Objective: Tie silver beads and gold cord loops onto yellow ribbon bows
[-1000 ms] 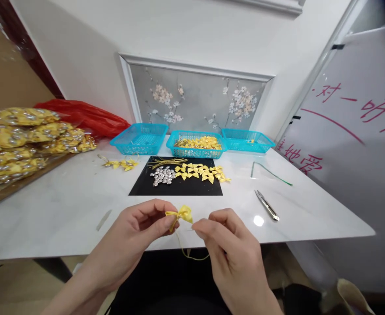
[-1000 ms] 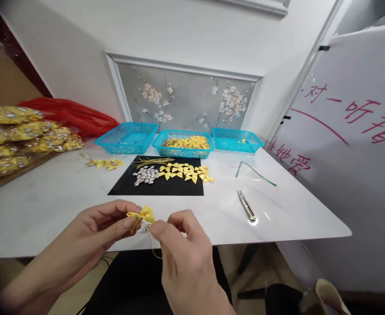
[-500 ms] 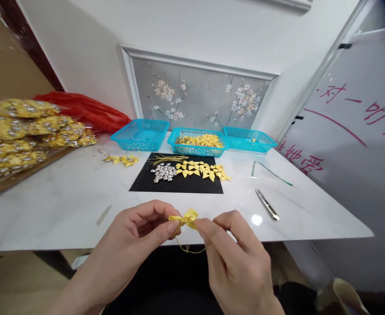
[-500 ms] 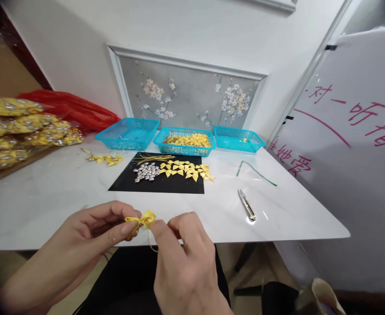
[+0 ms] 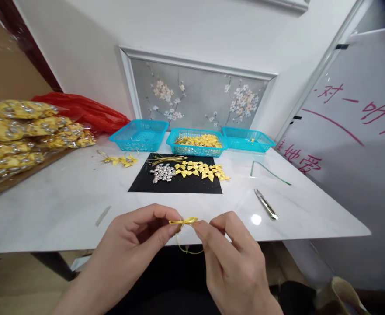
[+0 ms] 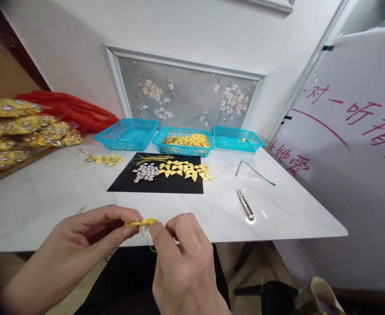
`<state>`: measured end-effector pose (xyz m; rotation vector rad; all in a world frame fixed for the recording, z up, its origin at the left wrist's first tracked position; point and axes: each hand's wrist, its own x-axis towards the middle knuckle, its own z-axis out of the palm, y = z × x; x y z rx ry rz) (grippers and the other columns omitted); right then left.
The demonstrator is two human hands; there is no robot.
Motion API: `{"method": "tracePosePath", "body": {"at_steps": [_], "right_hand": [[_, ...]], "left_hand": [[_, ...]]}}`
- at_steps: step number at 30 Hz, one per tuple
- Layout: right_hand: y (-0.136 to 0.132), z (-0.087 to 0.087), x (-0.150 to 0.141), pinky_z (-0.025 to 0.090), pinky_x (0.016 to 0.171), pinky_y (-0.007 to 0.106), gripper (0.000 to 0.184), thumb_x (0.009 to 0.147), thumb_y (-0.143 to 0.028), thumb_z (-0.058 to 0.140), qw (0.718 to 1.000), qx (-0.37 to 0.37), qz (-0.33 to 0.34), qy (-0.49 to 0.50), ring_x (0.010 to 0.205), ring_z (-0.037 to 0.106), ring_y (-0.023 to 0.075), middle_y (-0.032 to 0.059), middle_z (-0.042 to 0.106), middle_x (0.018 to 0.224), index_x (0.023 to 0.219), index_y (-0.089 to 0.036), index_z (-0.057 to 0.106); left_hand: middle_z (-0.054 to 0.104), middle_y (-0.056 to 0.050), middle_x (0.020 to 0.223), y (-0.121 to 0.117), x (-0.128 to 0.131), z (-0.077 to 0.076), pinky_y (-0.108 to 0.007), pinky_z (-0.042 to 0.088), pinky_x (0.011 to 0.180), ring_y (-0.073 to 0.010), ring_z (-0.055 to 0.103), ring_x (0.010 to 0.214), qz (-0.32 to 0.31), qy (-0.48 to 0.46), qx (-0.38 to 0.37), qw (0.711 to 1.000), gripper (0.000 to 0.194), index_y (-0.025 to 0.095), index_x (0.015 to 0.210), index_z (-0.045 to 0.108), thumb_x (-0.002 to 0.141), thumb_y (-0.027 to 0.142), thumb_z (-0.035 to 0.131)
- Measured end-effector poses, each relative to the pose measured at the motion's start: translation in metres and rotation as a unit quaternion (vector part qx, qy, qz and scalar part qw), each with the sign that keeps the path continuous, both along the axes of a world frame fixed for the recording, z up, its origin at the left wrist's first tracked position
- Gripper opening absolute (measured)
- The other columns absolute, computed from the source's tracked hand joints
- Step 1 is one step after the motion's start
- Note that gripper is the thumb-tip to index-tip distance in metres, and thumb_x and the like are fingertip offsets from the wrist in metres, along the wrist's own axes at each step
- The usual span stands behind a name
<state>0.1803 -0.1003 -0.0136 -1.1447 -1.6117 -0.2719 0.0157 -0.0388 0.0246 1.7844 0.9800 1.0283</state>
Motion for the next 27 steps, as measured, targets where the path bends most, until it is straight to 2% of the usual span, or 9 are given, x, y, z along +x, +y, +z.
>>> {"method": "tracePosePath", "body": {"at_steps": [6, 15, 22, 27], "right_hand": [[0.0, -0.003, 0.0, 0.042, 0.052, 0.023, 0.028, 0.092, 0.003, 0.051, 0.999, -0.02, 0.011, 0.023, 0.061, 0.048, 0.012, 0.0013, 0.046, 0.074, 0.099, -0.015, 0.071], [0.0, -0.007, -0.003, 0.04, 0.051, 0.023, 0.029, 0.093, 0.001, 0.049, 0.998, -0.021, 0.016, 0.051, 0.058, 0.045, 0.0112, -0.0005, 0.042, 0.073, 0.1, -0.016, 0.072], [0.0, -0.01, -0.006, 0.043, 0.052, 0.022, 0.03, 0.094, 0.001, 0.047, 0.99, -0.043, 0.069, 0.117, 0.06, 0.05, 0.0105, 0.0001, 0.046, 0.075, 0.102, -0.015, 0.071], [0.002, -0.013, -0.004, 0.045, 0.054, 0.022, 0.025, 0.093, 0.0, 0.051, 0.987, -0.045, 0.102, 0.114, 0.062, 0.053, 0.0109, 0.0006, 0.048, 0.076, 0.101, -0.015, 0.069]], "left_hand": [[0.08, 0.004, 0.079, -0.003, 0.001, -0.003, -0.021, 0.061, 0.065, -0.0178, 0.074, 0.071, 0.019, 0.0, 0.033, 0.999, 0.014, 0.031, 0.074, 0.078, 0.079, 0.022, 0.069], [0.081, 0.002, 0.072, -0.006, 0.005, 0.002, -0.022, 0.063, 0.059, -0.019, 0.075, 0.063, 0.041, -0.023, 0.046, 0.998, 0.018, 0.03, 0.062, 0.077, 0.073, 0.019, 0.068], [0.082, 0.005, 0.073, -0.006, 0.004, 0.0, -0.017, 0.063, 0.064, -0.0158, 0.077, 0.067, 0.032, -0.051, 0.045, 0.997, 0.023, 0.033, 0.062, 0.078, 0.072, 0.015, 0.069], [0.081, 0.007, 0.073, -0.006, 0.004, -0.002, -0.014, 0.062, 0.064, -0.0139, 0.078, 0.066, 0.028, -0.058, 0.048, 0.997, 0.024, 0.035, 0.065, 0.078, 0.073, 0.014, 0.07]]}}
